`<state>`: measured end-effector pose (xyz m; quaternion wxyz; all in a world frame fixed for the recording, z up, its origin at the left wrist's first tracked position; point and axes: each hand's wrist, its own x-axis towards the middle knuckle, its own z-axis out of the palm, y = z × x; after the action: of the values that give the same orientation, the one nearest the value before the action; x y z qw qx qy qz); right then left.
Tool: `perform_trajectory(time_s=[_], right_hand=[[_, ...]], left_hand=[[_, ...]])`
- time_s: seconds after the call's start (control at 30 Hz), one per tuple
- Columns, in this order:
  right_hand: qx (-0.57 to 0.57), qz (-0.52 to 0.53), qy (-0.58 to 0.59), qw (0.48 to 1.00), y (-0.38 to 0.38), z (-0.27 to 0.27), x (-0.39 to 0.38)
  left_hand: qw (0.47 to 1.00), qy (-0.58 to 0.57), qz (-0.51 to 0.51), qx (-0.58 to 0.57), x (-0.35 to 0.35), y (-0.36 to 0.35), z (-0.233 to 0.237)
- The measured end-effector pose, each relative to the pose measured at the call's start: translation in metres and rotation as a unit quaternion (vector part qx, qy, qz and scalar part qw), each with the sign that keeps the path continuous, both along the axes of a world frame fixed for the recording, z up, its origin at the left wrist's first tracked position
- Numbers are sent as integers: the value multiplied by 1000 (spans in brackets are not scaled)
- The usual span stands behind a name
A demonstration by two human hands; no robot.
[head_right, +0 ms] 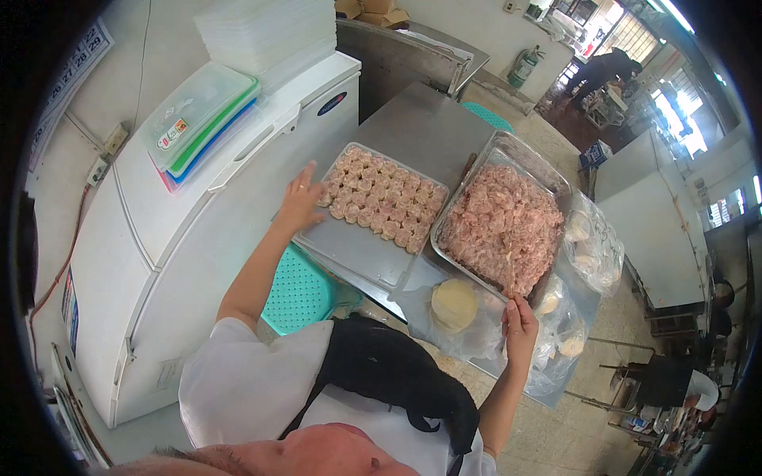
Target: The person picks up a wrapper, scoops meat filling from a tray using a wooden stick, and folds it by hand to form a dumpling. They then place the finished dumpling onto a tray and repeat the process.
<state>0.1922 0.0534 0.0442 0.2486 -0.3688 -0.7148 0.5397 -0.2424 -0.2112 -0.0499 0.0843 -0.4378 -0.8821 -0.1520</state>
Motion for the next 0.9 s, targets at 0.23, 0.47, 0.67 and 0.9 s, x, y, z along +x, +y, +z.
perform_trajectory(time_s=[0.23,0.47,0.67,0.9], right_hand=[[-19,-19,21,999,-17,-5,-10],[-29,-34,31,999,-31,-10,-15],[-47,-39,24,998,-37,-12,-24],[-43,-37,24,998,-42,-15,-29]], left_hand=[[997,24,-75,27,-14,16,-21],[992,-47,-111,33,-10,1,2],[987,-54,-147,30,11,27,-11],[989,-36,-145,16,-10,36,-17]])
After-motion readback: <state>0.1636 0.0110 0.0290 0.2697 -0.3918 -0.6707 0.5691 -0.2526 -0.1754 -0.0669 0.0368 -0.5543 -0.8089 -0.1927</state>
